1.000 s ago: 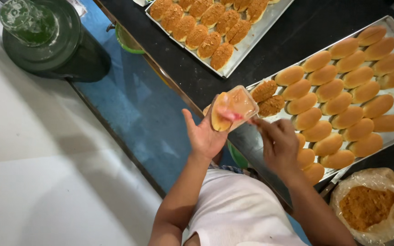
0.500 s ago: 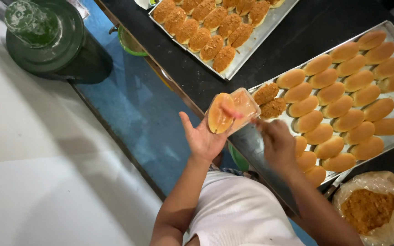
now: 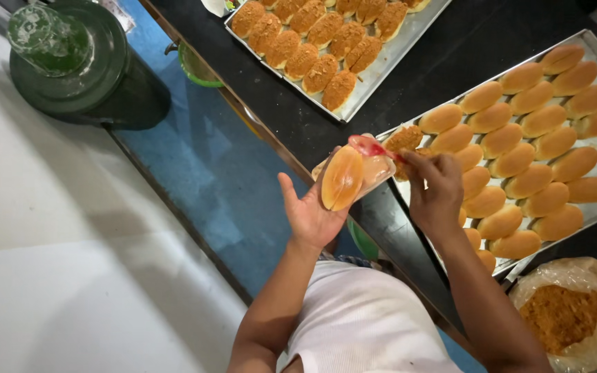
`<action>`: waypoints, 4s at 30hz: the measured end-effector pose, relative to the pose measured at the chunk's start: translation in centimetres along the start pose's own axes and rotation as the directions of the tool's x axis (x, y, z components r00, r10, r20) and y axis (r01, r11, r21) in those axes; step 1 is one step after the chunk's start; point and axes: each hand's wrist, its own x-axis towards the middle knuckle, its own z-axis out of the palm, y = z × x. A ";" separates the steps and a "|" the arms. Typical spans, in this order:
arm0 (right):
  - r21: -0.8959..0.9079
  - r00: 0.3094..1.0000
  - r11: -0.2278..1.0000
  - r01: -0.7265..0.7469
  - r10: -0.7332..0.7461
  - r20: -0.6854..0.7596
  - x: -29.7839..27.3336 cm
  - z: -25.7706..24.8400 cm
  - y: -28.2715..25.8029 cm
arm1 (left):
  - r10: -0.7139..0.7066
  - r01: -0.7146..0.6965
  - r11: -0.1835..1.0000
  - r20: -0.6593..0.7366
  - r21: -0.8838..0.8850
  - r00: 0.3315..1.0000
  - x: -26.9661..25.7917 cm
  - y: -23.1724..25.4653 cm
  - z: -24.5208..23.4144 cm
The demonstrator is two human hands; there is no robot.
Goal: The person spreads a pinkish paste onto sliced buns using a red spatula, then presses the coated surface into a bag of brown crumbs. The finished buns are placed onto a metal tray.
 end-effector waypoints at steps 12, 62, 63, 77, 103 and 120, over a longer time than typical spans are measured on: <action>0.255 0.977 0.953 -0.161 0.117 0.181 -4.4 -1.3 -6.0 | 0.060 -0.065 0.997 -0.125 -0.037 0.990 0.1 1.3 -0.1; -0.358 0.909 0.854 -0.378 0.416 0.034 -16.3 -2.3 4.2 | -0.193 0.283 0.937 -0.371 0.205 0.908 3.5 -3.0 -0.5; -0.360 0.888 0.827 -0.432 0.459 -0.010 -18.6 -4.1 5.1 | -0.213 0.314 0.926 -0.398 0.210 0.892 3.7 -3.6 -1.2; -0.512 0.597 0.367 -0.777 0.685 -0.416 -39.0 -20.0 10.0 | -0.317 0.527 0.784 -0.519 0.328 0.794 1.0 -18.3 0.1; -0.533 0.765 0.594 -0.603 0.620 -0.175 -31.7 -22.6 18.6 | -0.193 0.437 0.809 -0.525 0.393 0.829 -1.5 -24.8 -1.0; -0.579 0.366 0.538 -0.613 0.843 0.396 -27.0 -27.5 23.7 | -0.207 0.480 0.757 -0.534 0.443 0.820 0.4 -25.8 1.7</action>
